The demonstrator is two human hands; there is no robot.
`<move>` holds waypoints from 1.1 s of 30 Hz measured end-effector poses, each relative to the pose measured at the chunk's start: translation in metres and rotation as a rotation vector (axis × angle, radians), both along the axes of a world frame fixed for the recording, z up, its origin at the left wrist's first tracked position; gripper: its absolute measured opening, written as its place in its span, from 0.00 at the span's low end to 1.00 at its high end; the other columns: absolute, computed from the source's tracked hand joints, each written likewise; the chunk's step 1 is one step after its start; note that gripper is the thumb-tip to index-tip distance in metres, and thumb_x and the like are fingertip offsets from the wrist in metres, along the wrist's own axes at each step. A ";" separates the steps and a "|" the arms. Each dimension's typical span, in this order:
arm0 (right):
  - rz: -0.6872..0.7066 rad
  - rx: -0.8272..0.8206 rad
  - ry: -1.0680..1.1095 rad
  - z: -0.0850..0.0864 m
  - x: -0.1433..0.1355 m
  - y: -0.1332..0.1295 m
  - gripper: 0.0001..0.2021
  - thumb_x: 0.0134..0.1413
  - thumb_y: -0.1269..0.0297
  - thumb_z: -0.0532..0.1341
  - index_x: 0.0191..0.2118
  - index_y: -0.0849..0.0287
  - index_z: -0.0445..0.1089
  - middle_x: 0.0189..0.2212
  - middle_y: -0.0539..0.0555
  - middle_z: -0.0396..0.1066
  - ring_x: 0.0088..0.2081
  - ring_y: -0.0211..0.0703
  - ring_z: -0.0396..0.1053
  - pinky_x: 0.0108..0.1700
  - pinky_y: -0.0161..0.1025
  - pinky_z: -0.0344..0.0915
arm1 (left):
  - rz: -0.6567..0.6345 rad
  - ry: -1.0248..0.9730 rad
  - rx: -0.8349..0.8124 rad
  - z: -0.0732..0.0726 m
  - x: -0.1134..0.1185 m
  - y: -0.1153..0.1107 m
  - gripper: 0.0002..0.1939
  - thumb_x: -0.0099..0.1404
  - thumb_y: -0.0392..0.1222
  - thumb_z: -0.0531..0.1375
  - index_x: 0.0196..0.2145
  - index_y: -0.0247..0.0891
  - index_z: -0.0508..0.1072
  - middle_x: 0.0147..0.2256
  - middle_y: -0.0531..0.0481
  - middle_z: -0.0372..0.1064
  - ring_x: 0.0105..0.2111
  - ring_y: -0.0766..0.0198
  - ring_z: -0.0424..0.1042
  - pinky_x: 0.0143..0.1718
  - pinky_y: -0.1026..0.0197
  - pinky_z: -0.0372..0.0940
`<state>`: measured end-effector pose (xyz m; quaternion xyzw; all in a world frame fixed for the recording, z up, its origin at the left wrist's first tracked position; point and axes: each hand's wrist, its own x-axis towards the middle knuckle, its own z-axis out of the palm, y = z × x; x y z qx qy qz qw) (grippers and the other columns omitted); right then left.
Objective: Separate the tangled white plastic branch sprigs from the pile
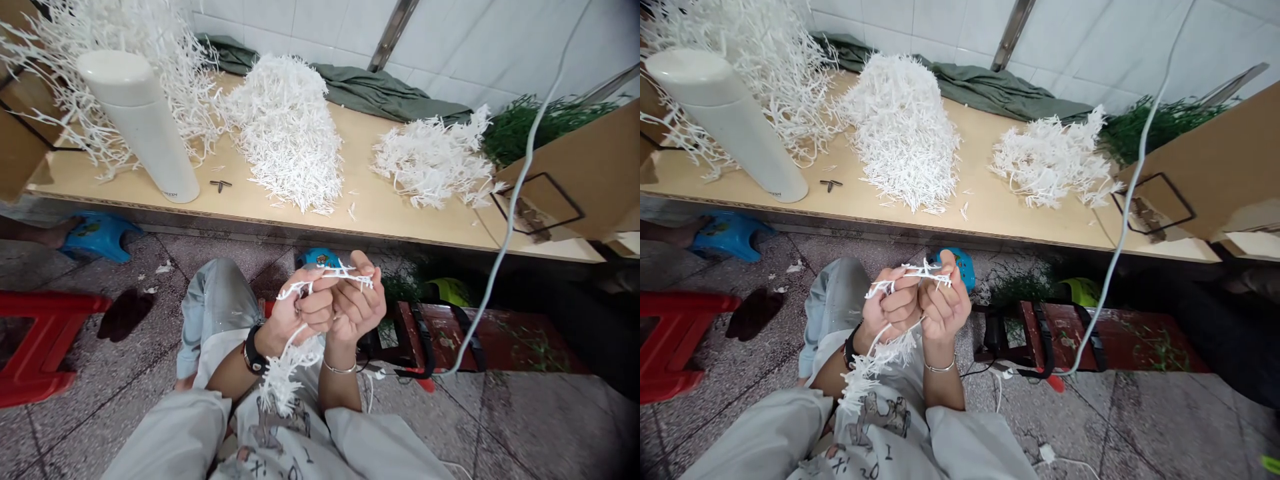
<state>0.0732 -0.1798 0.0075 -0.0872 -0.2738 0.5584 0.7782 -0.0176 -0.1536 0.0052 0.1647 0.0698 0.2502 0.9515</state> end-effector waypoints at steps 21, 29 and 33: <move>-0.164 -0.232 -0.828 -0.011 0.014 -0.005 0.31 0.48 0.29 0.41 0.26 0.54 0.58 0.18 0.48 0.54 0.20 0.36 0.48 0.21 0.37 0.45 | 0.194 0.559 0.999 0.011 -0.037 0.019 0.21 0.66 0.52 0.52 0.21 0.36 0.66 0.17 0.55 0.54 0.18 0.72 0.51 0.20 0.63 0.46; -0.291 -0.244 -1.199 0.000 0.016 -0.006 0.23 0.61 0.56 0.53 0.17 0.59 0.51 0.16 0.45 0.47 0.20 0.30 0.46 0.25 0.35 0.46 | -0.101 0.723 1.211 -0.005 -0.035 0.034 0.30 0.63 0.63 0.48 0.17 0.35 0.61 0.13 0.57 0.53 0.15 0.73 0.53 0.18 0.66 0.47; -0.399 -0.245 -1.247 -0.003 0.016 -0.006 0.25 0.62 0.56 0.51 0.15 0.59 0.47 0.15 0.45 0.46 0.19 0.30 0.44 0.24 0.35 0.45 | -0.027 0.682 1.226 -0.011 -0.025 0.036 0.33 0.62 0.66 0.46 0.15 0.36 0.60 0.12 0.56 0.54 0.14 0.72 0.55 0.18 0.66 0.50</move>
